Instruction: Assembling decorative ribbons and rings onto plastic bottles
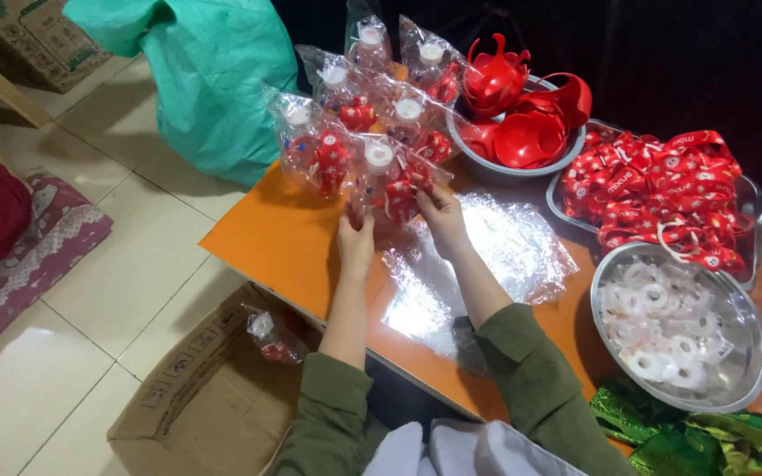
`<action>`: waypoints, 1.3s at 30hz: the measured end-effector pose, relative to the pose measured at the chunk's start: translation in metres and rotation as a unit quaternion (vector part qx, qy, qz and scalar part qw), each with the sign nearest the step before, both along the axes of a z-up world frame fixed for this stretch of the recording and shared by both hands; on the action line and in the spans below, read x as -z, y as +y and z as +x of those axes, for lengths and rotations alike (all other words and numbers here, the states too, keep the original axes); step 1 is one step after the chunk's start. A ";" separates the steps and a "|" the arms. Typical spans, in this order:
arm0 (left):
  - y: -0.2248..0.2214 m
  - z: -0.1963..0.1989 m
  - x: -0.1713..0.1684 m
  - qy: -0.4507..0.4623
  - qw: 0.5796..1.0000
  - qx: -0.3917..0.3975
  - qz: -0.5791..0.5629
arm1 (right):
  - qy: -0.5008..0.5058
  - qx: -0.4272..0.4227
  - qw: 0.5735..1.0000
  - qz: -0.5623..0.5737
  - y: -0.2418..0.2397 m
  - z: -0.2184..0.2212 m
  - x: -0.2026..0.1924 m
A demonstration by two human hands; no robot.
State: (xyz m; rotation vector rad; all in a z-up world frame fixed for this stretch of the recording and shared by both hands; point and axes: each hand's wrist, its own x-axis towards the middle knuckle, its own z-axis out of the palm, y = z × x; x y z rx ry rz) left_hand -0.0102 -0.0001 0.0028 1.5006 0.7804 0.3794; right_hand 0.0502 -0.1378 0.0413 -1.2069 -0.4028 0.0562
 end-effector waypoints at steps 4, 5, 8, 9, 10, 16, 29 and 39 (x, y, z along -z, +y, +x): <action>-0.003 -0.003 0.000 0.025 0.999 0.001 0.021 | 0.008 -0.002 0.998 -0.059 -0.011 -0.002 0.014; -0.006 -0.003 -0.007 0.010 1.000 -0.006 0.020 | 0.010 0.005 0.996 -0.084 -0.012 0.001 0.016; -0.009 0.000 -0.006 -0.010 1.000 -0.019 0.019 | 0.025 0.019 0.989 -0.147 -0.014 0.013 0.035; -0.009 0.002 -0.002 -0.016 0.999 -0.026 0.019 | 0.037 0.024 0.982 -0.185 -0.013 0.019 0.044; -0.011 -0.001 -0.010 -0.017 0.999 -0.027 0.019 | 0.036 0.024 0.982 -0.184 -0.011 0.019 0.042; -0.008 -0.005 -0.005 -0.043 0.998 -0.054 0.005 | 0.046 0.039 0.982 -0.182 -0.001 0.016 0.030; -0.001 -0.004 0.005 -0.062 0.996 -0.069 0.001 | 0.057 -0.037 0.987 -0.145 -0.014 0.010 0.037; -0.052 -0.058 0.027 -0.087 0.938 0.090 0.324 | -0.067 -0.015 0.772 -0.631 -0.107 -0.049 0.004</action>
